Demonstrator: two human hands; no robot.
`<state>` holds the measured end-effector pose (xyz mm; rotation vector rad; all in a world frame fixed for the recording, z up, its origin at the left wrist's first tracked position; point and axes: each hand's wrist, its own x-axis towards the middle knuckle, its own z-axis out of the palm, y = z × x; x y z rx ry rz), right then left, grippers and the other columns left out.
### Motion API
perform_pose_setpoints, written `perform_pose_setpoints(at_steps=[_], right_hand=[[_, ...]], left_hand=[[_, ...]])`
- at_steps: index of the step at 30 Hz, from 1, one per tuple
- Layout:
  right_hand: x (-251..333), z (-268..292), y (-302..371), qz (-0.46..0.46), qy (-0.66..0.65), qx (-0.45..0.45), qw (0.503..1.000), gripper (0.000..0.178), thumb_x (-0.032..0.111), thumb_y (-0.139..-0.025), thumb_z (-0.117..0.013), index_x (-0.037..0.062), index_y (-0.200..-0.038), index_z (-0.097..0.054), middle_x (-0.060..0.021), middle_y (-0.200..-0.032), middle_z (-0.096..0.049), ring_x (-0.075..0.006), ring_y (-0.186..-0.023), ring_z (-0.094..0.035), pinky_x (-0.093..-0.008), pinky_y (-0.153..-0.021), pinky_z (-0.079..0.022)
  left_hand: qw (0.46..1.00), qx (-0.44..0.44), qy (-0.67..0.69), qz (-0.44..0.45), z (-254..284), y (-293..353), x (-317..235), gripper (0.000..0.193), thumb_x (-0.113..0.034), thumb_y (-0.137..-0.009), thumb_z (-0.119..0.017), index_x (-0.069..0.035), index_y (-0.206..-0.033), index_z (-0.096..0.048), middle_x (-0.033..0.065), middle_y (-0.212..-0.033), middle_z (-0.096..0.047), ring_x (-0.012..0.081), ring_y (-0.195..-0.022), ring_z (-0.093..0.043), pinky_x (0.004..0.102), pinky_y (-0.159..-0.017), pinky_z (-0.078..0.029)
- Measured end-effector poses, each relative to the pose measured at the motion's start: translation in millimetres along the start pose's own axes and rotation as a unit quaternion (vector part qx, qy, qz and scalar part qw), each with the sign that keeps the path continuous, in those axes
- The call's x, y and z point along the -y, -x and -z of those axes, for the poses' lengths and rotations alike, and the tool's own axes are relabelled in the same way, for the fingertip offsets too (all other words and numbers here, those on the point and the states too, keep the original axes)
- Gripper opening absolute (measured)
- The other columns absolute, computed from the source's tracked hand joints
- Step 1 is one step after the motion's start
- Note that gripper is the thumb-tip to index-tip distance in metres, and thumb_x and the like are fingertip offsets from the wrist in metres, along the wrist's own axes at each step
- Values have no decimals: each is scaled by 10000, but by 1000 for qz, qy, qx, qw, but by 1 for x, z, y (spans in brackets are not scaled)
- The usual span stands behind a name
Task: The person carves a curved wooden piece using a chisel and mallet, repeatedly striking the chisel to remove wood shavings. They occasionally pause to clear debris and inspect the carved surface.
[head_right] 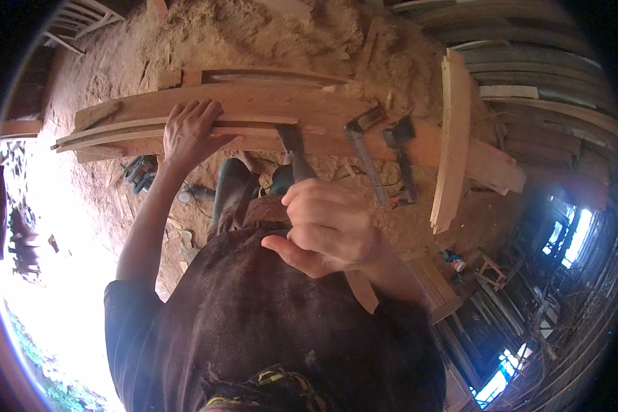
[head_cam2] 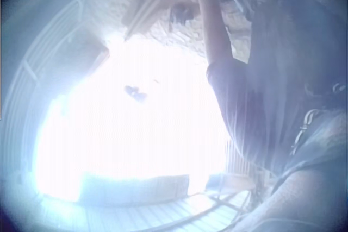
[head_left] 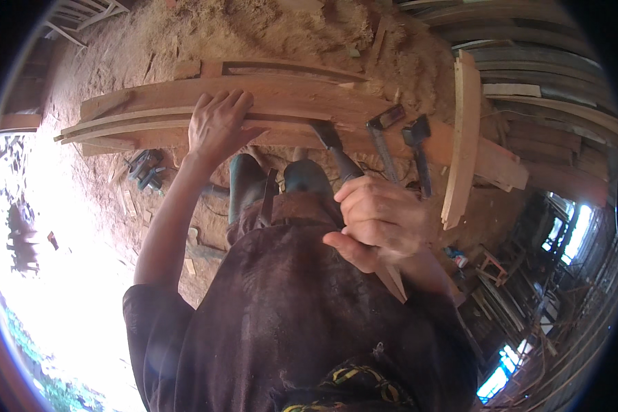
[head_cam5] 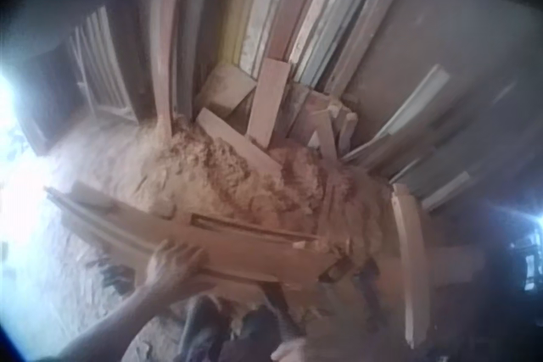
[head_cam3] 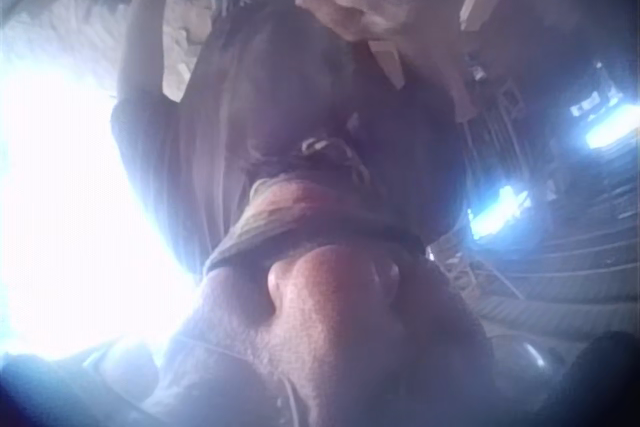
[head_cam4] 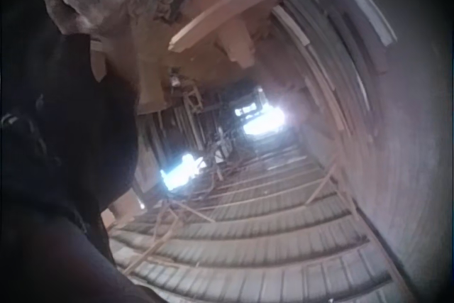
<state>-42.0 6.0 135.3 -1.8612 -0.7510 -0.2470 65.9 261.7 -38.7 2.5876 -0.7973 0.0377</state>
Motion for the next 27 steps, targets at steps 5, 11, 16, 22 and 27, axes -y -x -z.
perform_pose_setpoints(at_steps=[5, 11, 16, 22, 27], right_hand=[[0, -13, 4, 7, 20, -2, 1000, 396, 56, -830, -903, 80, -685, -536, -69, -722, -561, -242, -641, -630, -394, -614, -616], [-42, 30, -37, -171, -169, -140, 961, 321, 10, -943, -780, 68, -702, -576, -39, -721, -624, -151, -607, -618, -356, -570, -570], [-94, 75, -87, -224, -200, -65, 952, 275, 61, -1043, -623, 14, -775, -661, -45, -714, -648, -142, -595, -626, -371, -578, -572], [-13, 22, -21, -30, -51, -49, 997, 170, 13, -958, -726, 3, -820, -628, -59, -708, -585, -192, -601, -623, -431, -601, -606], [-18, 8, -21, 27, -15, 8, 999, 165, 3, -922, -762, 1, -820, -633, -65, -716, -597, -202, -631, -647, -429, -600, -626]], left_hand=[[1000, 15, -4, 10, 3, 2, -3, 500, -444, -745, -933, -151, -1047, -664, -6, -1000, -688, 210, -1003, -678, 398, -892, -481], [1000, -6, -5, 18, 0, 10, 0, 516, -399, -699, -950, -146, -1039, -656, 15, -1014, -694, 232, -1005, -690, 416, -836, -471], [1000, 6, -2, 18, 1, 1, -3, 514, -382, -696, -953, -146, -1039, -652, 9, -1025, -695, 226, -1022, -691, 412, -861, -471], [1000, -13, 10, 11, -5, 3, -2, 512, -379, -702, -947, -144, -1051, -654, 9, -1029, -691, 241, -1035, -684, 415, -888, -479], [1000, 0, 3, 19, 1, 4, -4, 518, -379, -686, -953, -152, -1047, -657, 8, -1025, -695, 240, -1039, -686, 419, -890, -485]])
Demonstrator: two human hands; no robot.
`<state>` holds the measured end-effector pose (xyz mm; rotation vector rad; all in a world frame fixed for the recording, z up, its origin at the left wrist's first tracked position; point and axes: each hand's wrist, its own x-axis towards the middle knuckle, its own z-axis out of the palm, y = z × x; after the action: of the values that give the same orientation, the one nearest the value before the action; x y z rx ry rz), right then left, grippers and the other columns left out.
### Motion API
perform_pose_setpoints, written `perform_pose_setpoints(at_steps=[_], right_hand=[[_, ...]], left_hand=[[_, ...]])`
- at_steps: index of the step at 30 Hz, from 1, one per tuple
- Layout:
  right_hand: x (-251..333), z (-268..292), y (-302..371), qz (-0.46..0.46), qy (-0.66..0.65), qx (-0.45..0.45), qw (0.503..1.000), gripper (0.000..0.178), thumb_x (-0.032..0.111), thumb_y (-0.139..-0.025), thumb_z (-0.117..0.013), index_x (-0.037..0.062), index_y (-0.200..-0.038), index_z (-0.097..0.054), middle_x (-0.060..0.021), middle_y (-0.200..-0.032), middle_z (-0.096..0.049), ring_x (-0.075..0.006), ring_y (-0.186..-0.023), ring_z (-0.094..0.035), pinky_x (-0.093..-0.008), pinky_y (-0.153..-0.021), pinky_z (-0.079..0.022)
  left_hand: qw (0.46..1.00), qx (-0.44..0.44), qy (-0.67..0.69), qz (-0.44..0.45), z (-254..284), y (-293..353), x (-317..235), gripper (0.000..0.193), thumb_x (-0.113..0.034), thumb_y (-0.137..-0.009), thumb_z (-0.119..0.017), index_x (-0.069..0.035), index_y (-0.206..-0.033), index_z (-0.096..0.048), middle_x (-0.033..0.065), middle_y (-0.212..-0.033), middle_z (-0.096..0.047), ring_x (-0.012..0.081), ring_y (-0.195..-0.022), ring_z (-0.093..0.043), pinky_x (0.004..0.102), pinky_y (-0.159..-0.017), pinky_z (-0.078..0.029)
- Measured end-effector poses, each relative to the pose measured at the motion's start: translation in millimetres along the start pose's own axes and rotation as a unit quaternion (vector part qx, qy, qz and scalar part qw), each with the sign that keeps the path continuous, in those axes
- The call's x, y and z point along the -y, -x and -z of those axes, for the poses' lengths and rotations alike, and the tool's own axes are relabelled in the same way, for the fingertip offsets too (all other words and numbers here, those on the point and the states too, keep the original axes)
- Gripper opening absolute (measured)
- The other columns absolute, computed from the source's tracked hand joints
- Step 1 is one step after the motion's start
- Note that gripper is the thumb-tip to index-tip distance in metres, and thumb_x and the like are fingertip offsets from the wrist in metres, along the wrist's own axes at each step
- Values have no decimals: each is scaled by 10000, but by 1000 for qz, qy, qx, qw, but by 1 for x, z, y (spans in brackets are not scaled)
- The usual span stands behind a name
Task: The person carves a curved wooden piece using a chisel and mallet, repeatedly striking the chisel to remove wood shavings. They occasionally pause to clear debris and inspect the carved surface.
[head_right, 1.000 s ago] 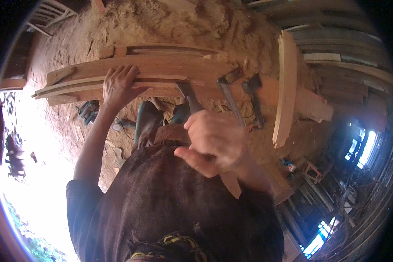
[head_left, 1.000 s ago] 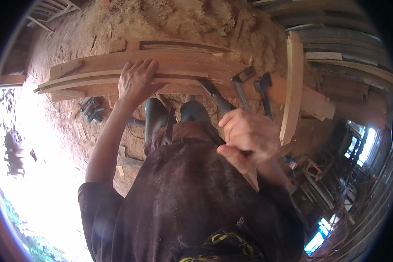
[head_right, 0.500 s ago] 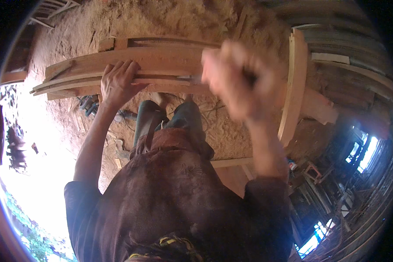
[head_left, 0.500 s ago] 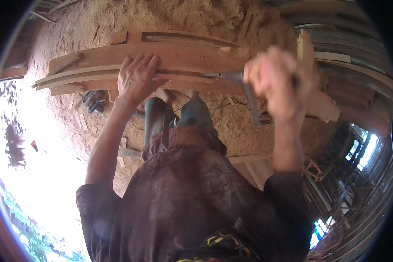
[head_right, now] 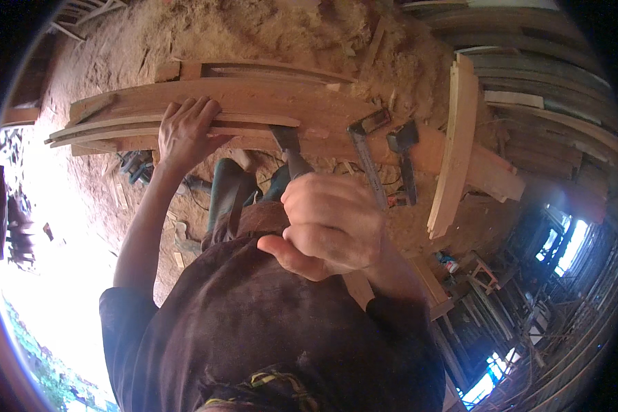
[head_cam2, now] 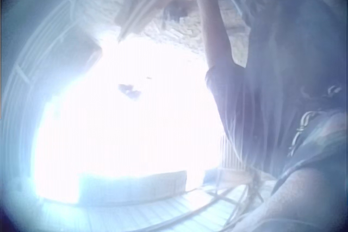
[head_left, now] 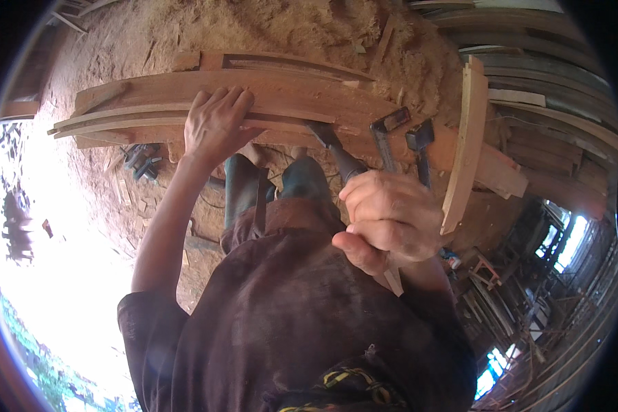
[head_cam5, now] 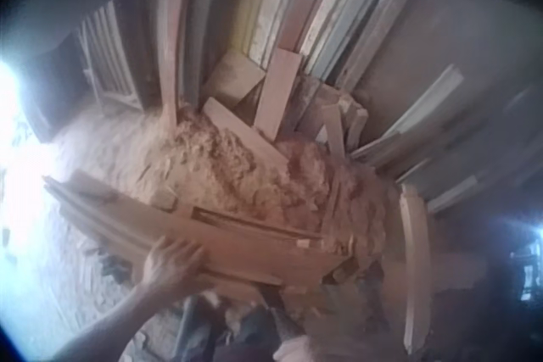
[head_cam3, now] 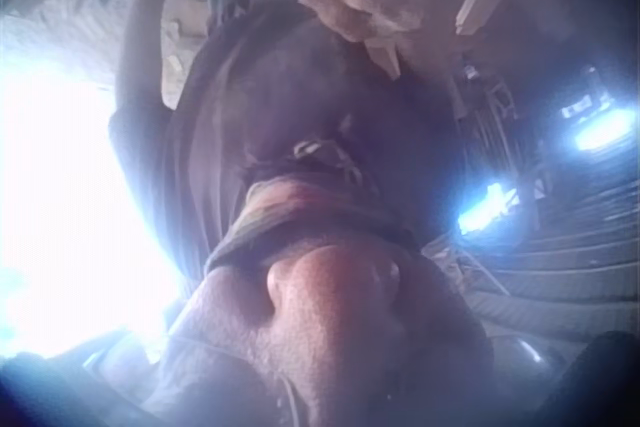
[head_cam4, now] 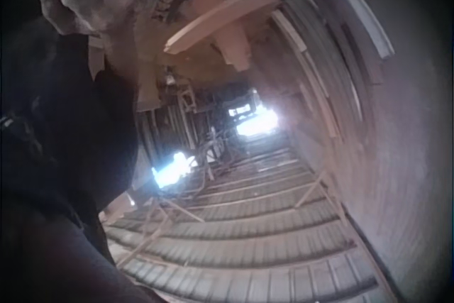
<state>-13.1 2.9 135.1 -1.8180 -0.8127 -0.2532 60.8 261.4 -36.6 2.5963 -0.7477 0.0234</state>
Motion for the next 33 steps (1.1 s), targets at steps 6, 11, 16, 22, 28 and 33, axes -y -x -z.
perform_pose_setpoints(at_steps=[6, 11, 16, 22, 28, 33], right_hand=[[-40, 51, -54, -307, -119, -107, 938, 326, 140, -997, -776, 63, -714, -633, -45, -676, -675, -102, -548, -611, -309, -557, -527], [-52, 64, -36, -200, -139, -84, 966, 220, 147, -1053, -697, 14, -878, -685, -38, -726, -666, -124, -625, -624, -341, -660, -582], [-22, 10, 18, -168, -204, -388, 883, 690, 641, -1065, -613, 10, -1343, -618, -94, -987, -648, -230, -968, -655, -518, -986, -563], [-37, -3, 25, -130, -289, -292, 902, 664, 664, -1074, -553, 3, -1133, -586, -95, -867, -613, -248, -805, -581, -478, -907, -508], [-3, -26, 36, -142, -160, -304, 928, 368, 400, -1057, -637, 42, -993, -581, -92, -822, -608, -217, -776, -565, -465, -892, -473], [-1, -48, 42, -121, -89, -288, 946, 364, 428, -1063, -588, 68, -1009, -602, -84, -815, -603, -240, -830, -582, -501, -967, -450]], left_hand=[[1000, 17, -12, 4, 0, 4, 0, 522, -404, -686, -954, -156, -1046, -670, 11, -1018, -718, 235, -1043, -691, 423, -886, -493], [1000, 16, -16, 3, 1, -3, 1, 509, -405, -700, -952, -153, -1044, -672, 10, -1036, -719, 239, -1039, -691, 416, -878, -489], [1000, -2, -2, -12, -2, -3, 3, 504, -387, -704, -949, -148, -1053, -677, 12, -1029, -702, 245, -1032, -688, 412, -866, -478], [999, 35, -30, -1, 3, -3, 1, 521, -444, -750, -924, -145, -1098, -677, 5, -1023, -674, 212, -1026, -673, 400, -911, -480], [1000, 8, -12, -9, 0, -2, 2, 496, -384, -697, -949, -151, -1039, -676, 13, -1019, -704, 239, -1023, -695, 413, -870, -486], [1000, -9, -15, -16, -2, 0, 3, 490, -411, -709, -941, -146, -1014, -663, 16, -992, -684, 233, -998, -689, 407, -876, -489]])
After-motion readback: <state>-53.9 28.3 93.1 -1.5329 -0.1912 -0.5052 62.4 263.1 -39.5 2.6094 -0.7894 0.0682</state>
